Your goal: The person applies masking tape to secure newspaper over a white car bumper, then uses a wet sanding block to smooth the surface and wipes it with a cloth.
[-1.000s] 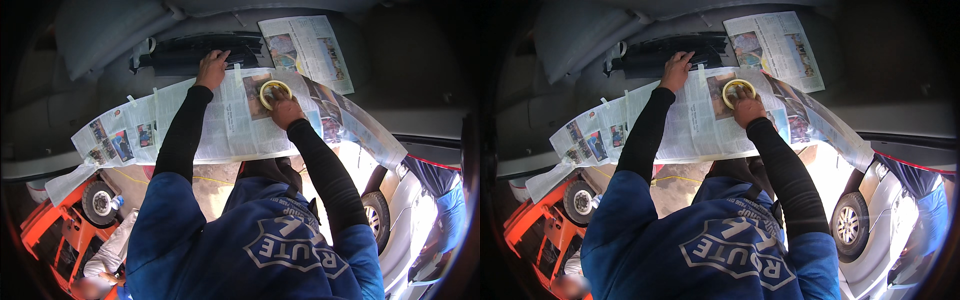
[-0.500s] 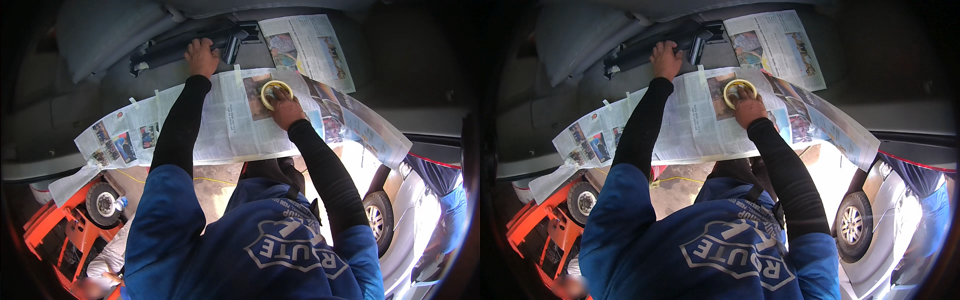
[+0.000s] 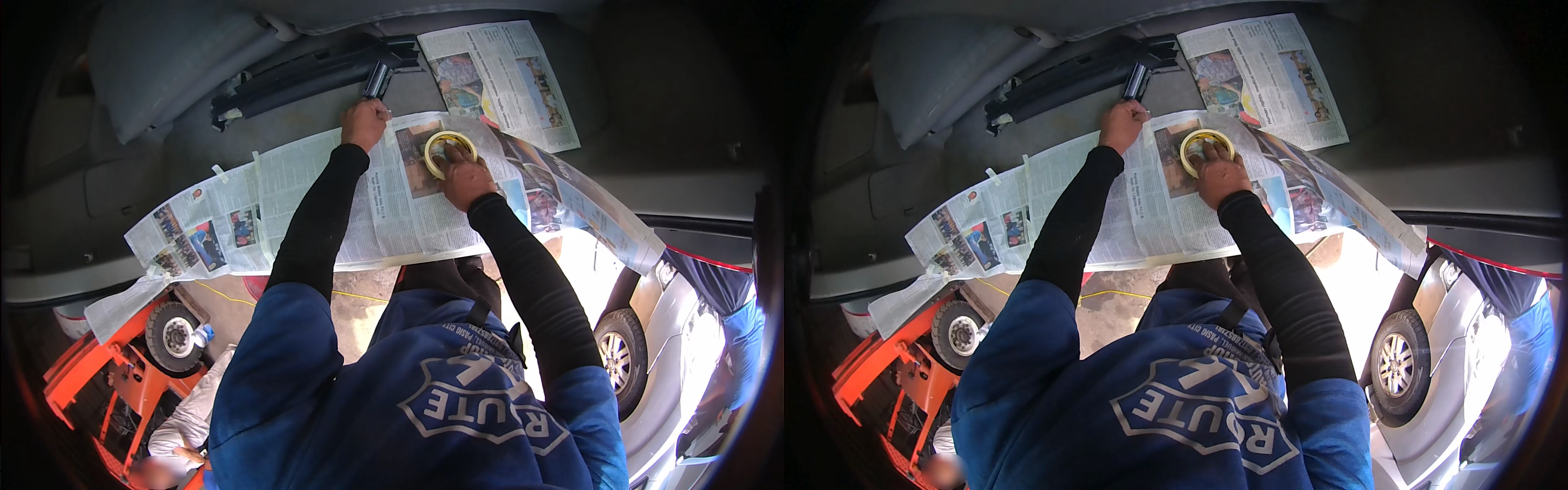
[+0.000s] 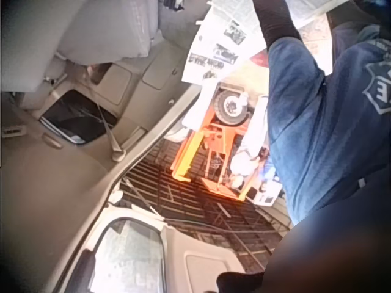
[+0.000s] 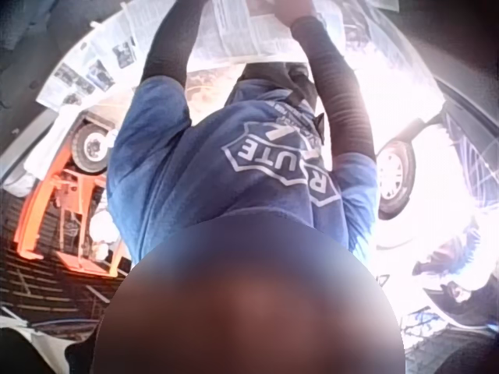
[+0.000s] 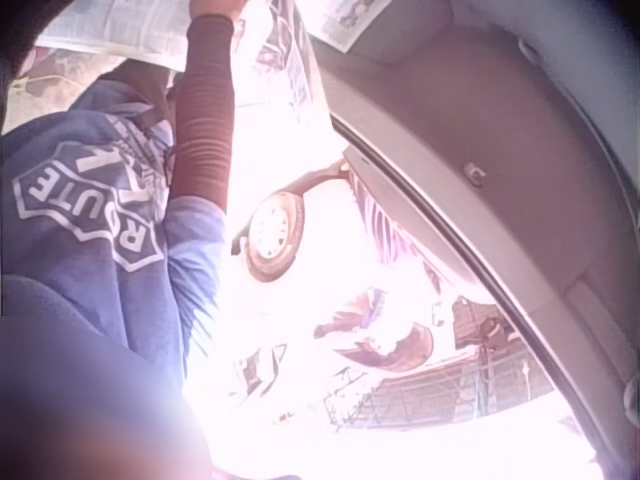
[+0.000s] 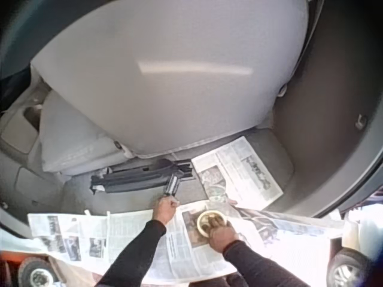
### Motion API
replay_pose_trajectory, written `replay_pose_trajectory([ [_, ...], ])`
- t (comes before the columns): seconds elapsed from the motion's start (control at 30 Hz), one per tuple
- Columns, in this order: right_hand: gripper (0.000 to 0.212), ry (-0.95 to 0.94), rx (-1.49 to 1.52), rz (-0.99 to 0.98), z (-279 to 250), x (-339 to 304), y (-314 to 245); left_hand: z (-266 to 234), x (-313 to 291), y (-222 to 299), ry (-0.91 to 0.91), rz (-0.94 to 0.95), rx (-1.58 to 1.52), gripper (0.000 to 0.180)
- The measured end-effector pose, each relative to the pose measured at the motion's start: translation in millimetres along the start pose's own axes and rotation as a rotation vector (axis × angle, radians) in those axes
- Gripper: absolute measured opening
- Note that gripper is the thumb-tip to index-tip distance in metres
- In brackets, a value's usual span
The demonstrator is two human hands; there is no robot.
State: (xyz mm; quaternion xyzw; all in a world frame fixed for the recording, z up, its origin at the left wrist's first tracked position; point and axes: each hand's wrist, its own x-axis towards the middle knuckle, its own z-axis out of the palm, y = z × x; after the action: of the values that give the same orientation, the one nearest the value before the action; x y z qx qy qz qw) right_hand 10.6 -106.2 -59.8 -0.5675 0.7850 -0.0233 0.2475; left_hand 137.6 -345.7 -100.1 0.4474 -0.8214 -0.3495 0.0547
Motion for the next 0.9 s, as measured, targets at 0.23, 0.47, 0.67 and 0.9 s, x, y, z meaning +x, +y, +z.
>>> replay_pose_trajectory([
  [0.23,0.042,0.107,0.071,-0.118,-25.9,-20.9,-20.0,30.3,10.8,-31.1,0.473,0.021,0.016,0.031],
  [0.47,0.05,-0.238,0.484,0.073,-51.4,-164.7,17.3,14.6,14.1,-22.0,0.422,0.15,0.018,0.016],
  [0.67,0.033,-0.109,0.996,0.507,-52.1,-313.2,78.9,24.0,-151.8,153.2,-0.191,0.367,-0.561,0.017],
  [0.9,0.027,0.344,1.636,0.25,-90.7,-379.9,69.8,32.4,-282.3,326.1,-0.707,0.677,-0.746,0.058],
])
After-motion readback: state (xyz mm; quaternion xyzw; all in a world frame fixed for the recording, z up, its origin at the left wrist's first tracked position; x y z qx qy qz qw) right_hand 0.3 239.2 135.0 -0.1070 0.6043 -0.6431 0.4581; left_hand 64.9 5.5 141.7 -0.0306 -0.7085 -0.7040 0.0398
